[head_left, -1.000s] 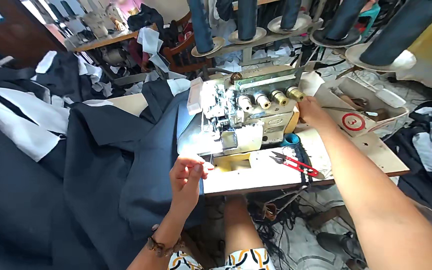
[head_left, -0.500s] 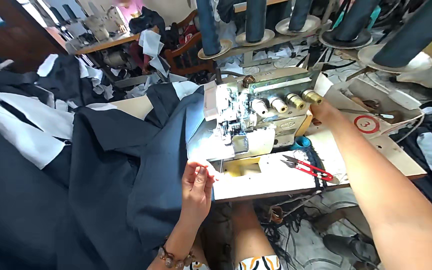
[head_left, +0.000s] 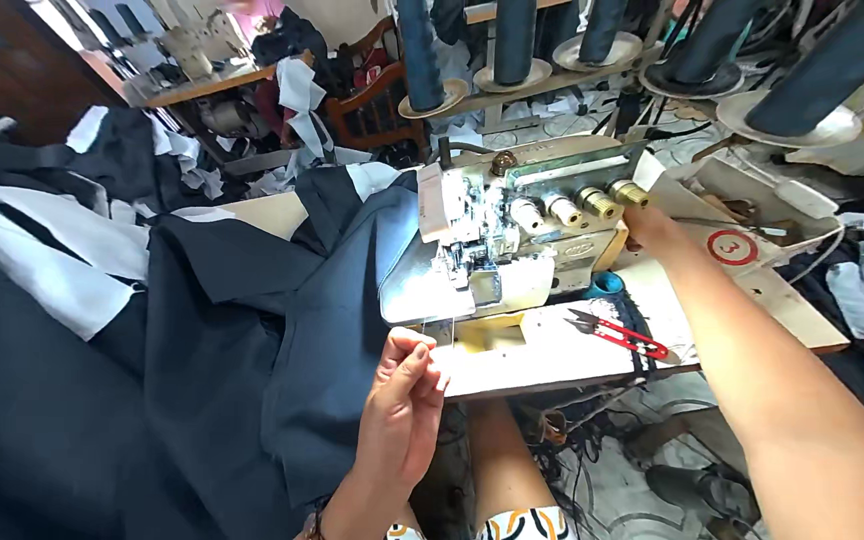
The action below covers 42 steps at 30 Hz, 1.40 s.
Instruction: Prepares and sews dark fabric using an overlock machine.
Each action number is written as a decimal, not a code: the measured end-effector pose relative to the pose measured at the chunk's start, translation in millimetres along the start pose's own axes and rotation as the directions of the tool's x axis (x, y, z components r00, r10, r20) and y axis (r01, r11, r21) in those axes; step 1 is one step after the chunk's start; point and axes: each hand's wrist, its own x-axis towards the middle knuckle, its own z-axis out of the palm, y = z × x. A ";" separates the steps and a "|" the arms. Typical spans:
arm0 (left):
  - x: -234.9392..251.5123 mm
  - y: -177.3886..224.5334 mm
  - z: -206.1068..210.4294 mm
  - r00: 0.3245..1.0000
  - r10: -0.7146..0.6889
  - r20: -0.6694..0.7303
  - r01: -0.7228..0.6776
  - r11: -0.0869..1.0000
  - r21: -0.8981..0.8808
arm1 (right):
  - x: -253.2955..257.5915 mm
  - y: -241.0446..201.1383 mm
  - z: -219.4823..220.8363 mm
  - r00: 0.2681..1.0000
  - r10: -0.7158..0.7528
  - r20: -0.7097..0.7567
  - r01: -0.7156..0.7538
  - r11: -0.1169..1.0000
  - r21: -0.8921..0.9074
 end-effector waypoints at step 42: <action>3.3 11.2 7.1 0.999 -0.020 0.035 0.020 1.000 0.003 | -26.5 42.2 -8.9 0.643 -0.676 -0.360 0.693 0.714 -0.102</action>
